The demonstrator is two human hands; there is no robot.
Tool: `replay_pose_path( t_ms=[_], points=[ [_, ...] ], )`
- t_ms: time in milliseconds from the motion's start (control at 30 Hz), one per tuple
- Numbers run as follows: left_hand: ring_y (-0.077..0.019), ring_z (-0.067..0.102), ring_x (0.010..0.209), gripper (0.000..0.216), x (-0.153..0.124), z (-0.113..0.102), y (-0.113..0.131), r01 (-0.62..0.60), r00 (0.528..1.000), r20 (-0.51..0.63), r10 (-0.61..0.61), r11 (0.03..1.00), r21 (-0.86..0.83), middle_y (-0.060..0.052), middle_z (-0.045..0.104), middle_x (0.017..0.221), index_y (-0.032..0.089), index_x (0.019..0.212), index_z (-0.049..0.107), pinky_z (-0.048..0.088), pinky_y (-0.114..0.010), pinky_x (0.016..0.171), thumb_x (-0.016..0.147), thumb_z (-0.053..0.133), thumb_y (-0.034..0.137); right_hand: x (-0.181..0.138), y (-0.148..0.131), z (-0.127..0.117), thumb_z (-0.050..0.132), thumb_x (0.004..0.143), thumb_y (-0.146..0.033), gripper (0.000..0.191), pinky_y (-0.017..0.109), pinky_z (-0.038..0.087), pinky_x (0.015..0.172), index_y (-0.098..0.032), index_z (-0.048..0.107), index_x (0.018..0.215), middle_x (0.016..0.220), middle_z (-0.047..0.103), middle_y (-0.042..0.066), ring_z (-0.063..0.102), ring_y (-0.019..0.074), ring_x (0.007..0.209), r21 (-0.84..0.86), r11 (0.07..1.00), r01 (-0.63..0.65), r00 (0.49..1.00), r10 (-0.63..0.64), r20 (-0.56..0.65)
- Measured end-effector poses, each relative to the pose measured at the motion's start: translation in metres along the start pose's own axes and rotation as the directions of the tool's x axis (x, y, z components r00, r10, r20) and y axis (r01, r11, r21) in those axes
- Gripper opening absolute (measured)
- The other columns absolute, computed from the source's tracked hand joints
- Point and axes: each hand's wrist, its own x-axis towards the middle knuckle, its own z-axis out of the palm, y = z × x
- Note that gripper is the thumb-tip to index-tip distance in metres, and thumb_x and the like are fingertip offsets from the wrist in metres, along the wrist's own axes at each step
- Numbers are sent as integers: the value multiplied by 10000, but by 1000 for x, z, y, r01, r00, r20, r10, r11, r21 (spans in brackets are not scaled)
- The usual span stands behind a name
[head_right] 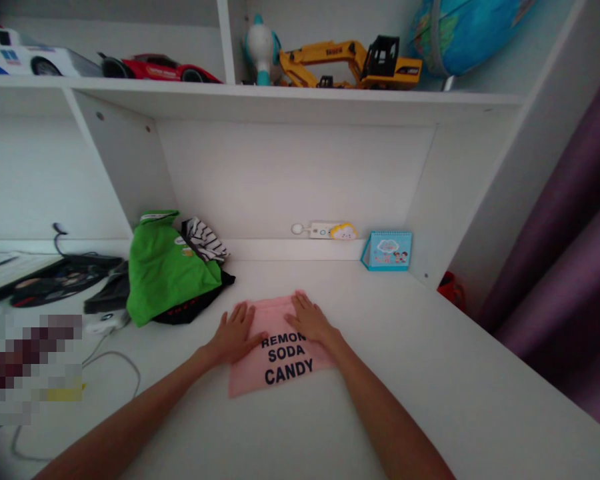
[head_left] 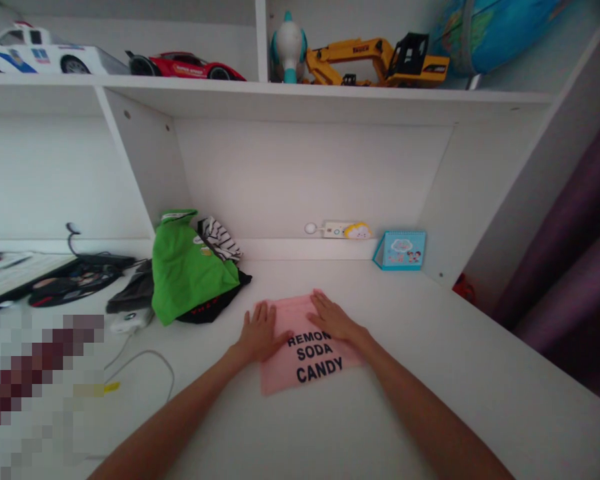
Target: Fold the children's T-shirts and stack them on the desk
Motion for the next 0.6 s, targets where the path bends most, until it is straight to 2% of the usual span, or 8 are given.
replay_pose_path(
  t_ms=[67, 133, 200, 267, 367, 467, 600],
  points=[
    [-330, 59, 1301, 828, 5, -2, -9, 65, 998, 21, -65, 998, -5, -211, 122, 1413, 39, 1358, 190, 129, -526, 997, 790, 224, 641, -2, 1, -7, 314, 866, -432, 606, 364, 222, 999, -96, 219, 1361, 1430, 167, 128, 152, 227, 1300, 10, 998, -69, 997, 70, -40],
    [-321, 46, 1304, 825, 8, 0, -17, 121, 992, 33, -121, 993, -10, -215, 99, 1415, 37, 1365, 154, 133, -531, 992, 797, 205, 634, -9, 1, -13, 353, 861, -349, 512, 348, 281, 953, -83, 336, 1298, 1350, 335, 162, 287, 243, 1240, 18, 988, -154, 983, 155, -98],
    [-313, 47, 1306, 812, 9, 3, -23, 130, 990, 50, -129, 991, -14, -210, 87, 1418, 47, 1371, 139, 139, -535, 989, 803, 196, 626, -20, 1, -14, 376, 845, -270, 374, 320, 311, 914, -88, 491, 1152, 1207, 489, 162, 397, 241, 1151, 24, 980, -198, 972, 199, -123],
    [-298, 50, 1309, 775, 5, 4, -26, 128, 990, 55, -126, 992, -21, -190, 69, 1424, 56, 1375, 123, 147, -533, 990, 821, 184, 595, -32, 2, -13, 388, 829, -228, 271, 296, 335, 871, -118, 576, 990, 1078, 569, 140, 475, 227, 1056, 35, 973, -227, 965, 230, -126],
    [-274, 74, 1312, 724, -8, 0, -25, 109, 992, 70, -107, 994, -30, -165, 80, 1427, 51, 1375, 119, 146, -532, 998, 842, 179, 537, -44, 5, -12, 428, 800, -230, 215, 281, 384, 753, -134, 597, 893, 945, 621, 135, 560, 216, 903, 65, 947, -315, 939, 321, -121],
    [-264, 142, 1304, 663, -18, -6, -22, 64, 993, 105, -61, 998, -21, -159, 181, 1410, 60, 1361, 194, 147, -529, 1003, 855, 195, 487, -41, 11, -12, 499, 743, -239, 219, 268, 392, 645, -127, 592, 906, 897, 636, 146, 588, 222, 827, 112, 908, -404, 904, 415, -105],
    [-269, 198, 1288, 588, -21, -8, -19, 74, 997, 33, -74, 997, 4, -146, 242, 1395, 87, 1344, 262, 147, -532, 1003, 871, 196, 430, -25, 17, -12, 589, 626, -193, 210, 220, 364, 533, -113, 598, 820, 792, 647, 100, 595, 189, 719, 239, 869, -433, 889, 455, -43]
  ],
)
